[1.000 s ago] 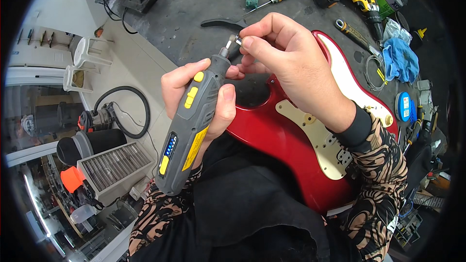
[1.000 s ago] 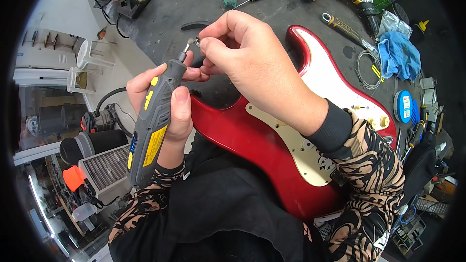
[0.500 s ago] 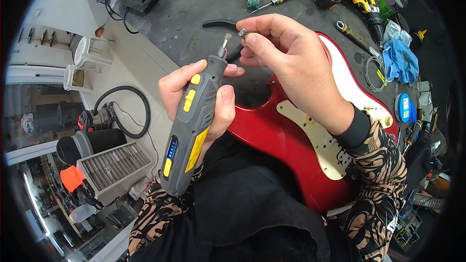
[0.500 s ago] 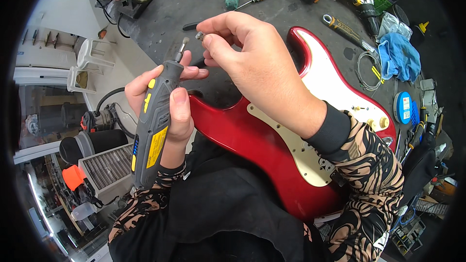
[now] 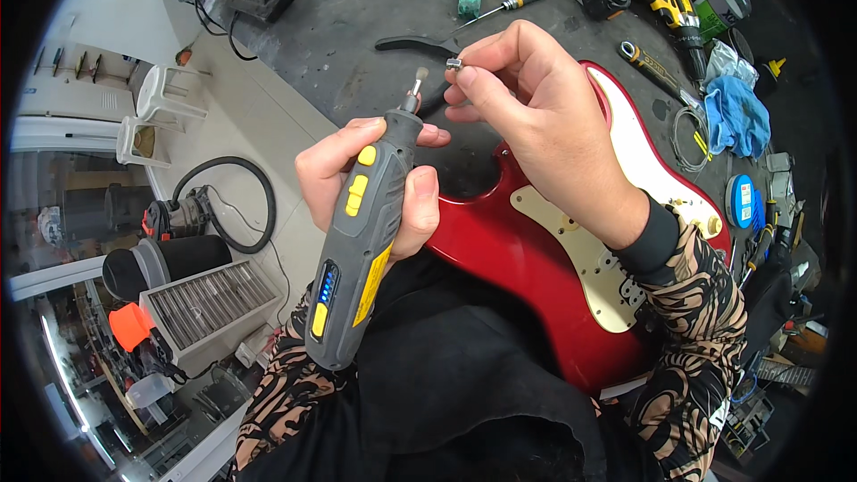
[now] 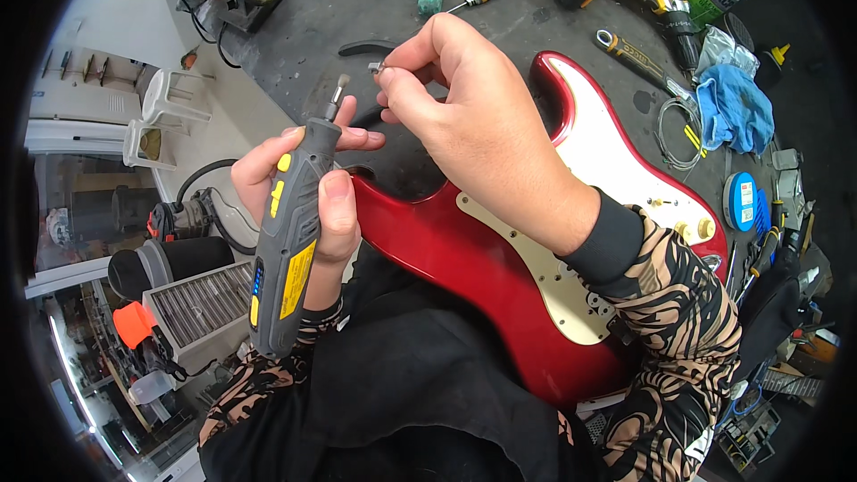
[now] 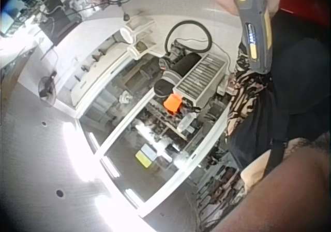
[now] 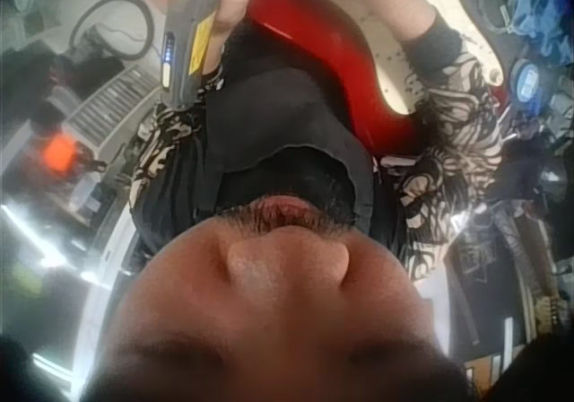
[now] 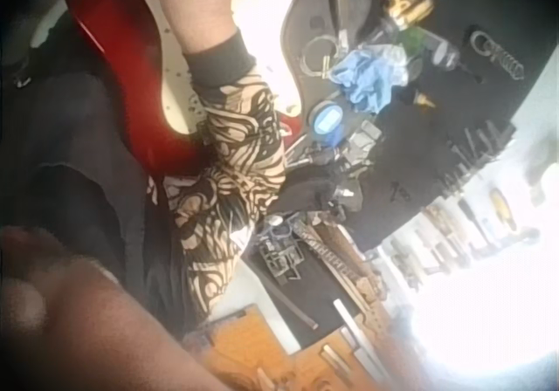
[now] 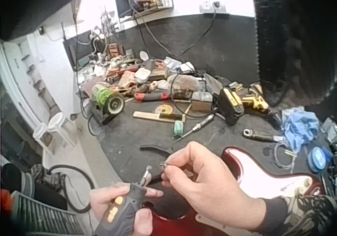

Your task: The person adjusts the bridge saddles on a red electric guitar using a screwdriver. They then remove a saddle, use pliers to hold it, and grind it with a rotary tool to modify its shape. Finally, they use pliers to adjust the saddle again.

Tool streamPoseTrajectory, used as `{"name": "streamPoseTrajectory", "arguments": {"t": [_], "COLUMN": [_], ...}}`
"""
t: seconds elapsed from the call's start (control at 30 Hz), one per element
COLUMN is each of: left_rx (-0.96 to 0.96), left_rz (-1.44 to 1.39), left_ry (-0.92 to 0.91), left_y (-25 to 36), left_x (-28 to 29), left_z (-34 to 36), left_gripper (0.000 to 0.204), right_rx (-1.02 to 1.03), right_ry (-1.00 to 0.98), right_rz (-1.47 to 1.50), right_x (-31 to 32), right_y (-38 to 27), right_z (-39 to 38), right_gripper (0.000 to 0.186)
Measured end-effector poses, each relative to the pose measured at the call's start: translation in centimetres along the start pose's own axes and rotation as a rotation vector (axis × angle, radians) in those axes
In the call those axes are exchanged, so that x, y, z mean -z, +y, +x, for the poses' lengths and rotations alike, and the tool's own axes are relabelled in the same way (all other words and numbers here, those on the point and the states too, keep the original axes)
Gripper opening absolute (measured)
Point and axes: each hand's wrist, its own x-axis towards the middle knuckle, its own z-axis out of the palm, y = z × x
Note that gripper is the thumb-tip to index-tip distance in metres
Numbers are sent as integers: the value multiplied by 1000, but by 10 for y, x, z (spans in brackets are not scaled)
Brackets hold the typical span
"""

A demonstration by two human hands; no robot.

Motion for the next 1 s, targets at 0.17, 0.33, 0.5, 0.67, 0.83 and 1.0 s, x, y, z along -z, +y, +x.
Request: {"name": "streamPoseTrajectory", "arguments": {"t": [0.17,0.33,0.5,0.67,0.83,1.0], "left_rx": [-74,-44,13,15,28,-2], "left_rz": [-46,-12,-59,-84,-78,-66], "left_ry": [28,2,68,117,111,70], "left_y": [-4,0,1,0,1,-2], "left_x": [-5,-3,-8,-11,-10,-7], "left_z": [-1,1,-2,-3,-3,-2], "left_gripper": [54,54,50,50,50,50], "right_rx": [28,-23,183,469,531,534], "right_ry": [-24,-104,-87,-48,-69,-69], "right_rz": [29,-39,-265,-422,-480,-483], "right_x": [-1,2,4,4,4,5], "right_y": [3,-6,5,9,6,6], "right_z": [-2,-1,0,5,5,5], "right_gripper": [9,8,9,21,24,24]}}
